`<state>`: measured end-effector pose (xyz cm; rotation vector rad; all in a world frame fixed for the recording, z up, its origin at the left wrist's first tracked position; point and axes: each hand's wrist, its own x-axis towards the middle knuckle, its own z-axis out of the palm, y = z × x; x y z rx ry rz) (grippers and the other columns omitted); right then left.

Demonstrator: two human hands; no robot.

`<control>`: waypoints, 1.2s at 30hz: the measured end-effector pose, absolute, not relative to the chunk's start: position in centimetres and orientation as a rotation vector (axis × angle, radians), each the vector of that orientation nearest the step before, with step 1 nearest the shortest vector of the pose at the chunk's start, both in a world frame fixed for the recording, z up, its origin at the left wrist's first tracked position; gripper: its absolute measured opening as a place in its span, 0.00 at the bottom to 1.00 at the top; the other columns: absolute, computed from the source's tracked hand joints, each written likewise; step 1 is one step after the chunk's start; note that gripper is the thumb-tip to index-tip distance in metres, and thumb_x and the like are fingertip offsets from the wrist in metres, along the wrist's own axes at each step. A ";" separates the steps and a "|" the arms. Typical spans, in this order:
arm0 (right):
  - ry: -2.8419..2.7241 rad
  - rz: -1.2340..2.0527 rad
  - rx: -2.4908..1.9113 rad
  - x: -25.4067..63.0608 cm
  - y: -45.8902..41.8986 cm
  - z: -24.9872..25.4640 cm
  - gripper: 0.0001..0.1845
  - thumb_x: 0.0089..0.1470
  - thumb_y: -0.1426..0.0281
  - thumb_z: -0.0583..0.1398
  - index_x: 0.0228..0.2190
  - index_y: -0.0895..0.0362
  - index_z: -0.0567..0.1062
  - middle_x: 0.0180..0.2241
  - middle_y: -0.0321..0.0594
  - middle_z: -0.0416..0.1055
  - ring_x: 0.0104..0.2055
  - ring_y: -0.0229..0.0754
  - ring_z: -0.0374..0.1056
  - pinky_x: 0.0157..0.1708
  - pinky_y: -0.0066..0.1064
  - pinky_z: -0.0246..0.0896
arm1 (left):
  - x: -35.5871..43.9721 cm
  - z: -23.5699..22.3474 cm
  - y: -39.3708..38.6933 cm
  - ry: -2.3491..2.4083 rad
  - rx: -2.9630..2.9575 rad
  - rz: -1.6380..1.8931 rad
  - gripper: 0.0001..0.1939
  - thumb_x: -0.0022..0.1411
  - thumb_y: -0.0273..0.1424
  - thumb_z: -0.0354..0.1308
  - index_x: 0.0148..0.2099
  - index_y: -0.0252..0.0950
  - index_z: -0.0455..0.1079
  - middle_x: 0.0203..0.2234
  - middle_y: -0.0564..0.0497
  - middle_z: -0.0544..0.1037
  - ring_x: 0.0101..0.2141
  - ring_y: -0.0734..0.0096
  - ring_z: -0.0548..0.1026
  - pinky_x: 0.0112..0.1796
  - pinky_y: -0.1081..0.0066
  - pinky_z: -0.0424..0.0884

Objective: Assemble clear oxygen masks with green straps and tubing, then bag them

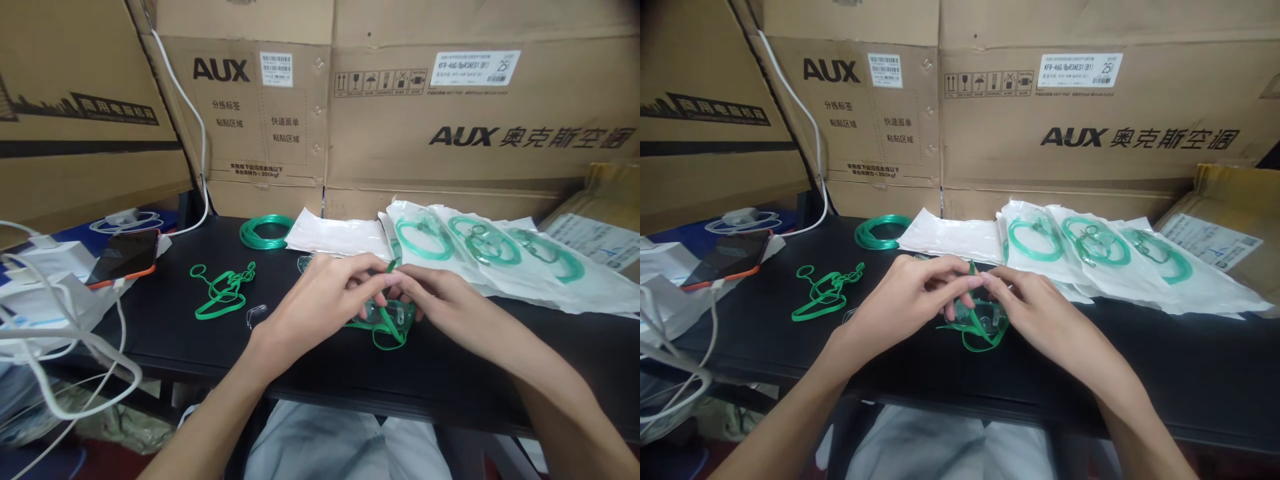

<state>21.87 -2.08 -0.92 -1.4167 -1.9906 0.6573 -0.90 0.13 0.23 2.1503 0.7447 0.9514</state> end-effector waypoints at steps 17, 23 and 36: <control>-1.280 1.429 -0.941 21.1 -3.3 0.4 0.18 0.68 0.54 0.63 0.42 0.54 0.86 0.37 0.41 0.82 0.37 0.42 0.77 0.40 0.31 0.80 | -0.7 0.3 -0.2 0.320 2.429 1.140 0.07 0.74 0.29 0.62 0.44 0.32 0.81 0.42 0.48 0.86 0.45 0.68 0.82 0.54 0.70 0.72; -1.198 1.100 -1.251 21.5 -4.1 0.4 0.29 0.50 0.55 0.77 0.53 0.48 0.82 0.48 0.39 0.84 0.54 0.50 0.77 0.53 0.35 0.77 | -0.7 0.8 -0.8 0.432 2.092 0.890 0.09 0.73 0.34 0.63 0.45 0.34 0.80 0.43 0.48 0.86 0.47 0.65 0.82 0.52 0.68 0.73; -1.207 0.525 -1.509 29.3 -2.3 0.1 0.41 0.55 0.42 0.68 0.64 0.45 0.75 0.69 0.53 0.68 0.65 0.71 0.71 0.60 0.51 0.74 | -2.8 1.3 0.1 0.623 1.723 0.808 0.27 0.61 0.41 0.75 0.59 0.43 0.72 0.46 0.50 0.75 0.39 0.70 0.81 0.43 0.69 0.72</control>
